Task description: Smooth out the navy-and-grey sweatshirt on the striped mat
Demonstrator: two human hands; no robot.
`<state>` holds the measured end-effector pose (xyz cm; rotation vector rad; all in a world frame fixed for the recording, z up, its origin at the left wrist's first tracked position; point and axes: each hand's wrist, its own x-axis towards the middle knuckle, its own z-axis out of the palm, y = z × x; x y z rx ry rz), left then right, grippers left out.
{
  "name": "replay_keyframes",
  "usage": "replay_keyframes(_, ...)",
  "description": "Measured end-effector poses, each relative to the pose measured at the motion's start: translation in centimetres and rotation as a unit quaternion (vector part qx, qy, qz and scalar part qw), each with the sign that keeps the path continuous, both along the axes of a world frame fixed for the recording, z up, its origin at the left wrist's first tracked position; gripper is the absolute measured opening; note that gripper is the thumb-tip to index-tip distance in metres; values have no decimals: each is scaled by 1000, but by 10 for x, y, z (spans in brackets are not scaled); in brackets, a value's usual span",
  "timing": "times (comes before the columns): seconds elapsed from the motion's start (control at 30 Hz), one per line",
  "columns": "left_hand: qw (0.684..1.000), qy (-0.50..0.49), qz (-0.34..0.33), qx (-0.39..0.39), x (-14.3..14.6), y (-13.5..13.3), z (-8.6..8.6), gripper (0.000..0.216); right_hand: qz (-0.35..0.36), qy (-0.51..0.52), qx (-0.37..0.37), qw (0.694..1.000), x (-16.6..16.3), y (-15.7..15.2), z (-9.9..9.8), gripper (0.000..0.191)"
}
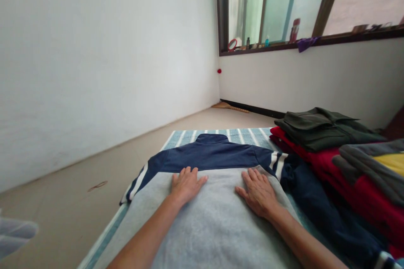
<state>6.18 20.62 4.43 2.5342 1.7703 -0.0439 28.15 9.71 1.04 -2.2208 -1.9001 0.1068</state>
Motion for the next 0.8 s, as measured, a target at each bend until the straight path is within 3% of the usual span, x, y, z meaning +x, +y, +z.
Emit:
replay_keyframes(0.13,998,-28,-44,47,33,23,15,50,-1,-15,49,999,0,30,29,42)
replay_keyframes(0.23,994,-47,-84,52,71,42,14,40,-13,-7,55,998,3,65,39,36)
replay_keyframes(0.37,992,-70,-101,41,108,67,-2,40,-76,0,30,997,14,96,20,40)
replay_keyframes(0.57,995,-71,-71,11,114,87,-27,49,-142,4,1,990,26,97,-17,59)
replay_keyframes(0.8,990,-72,-76,92,111,95,-14,31,-143,3,-13,990,26,102,-23,61)
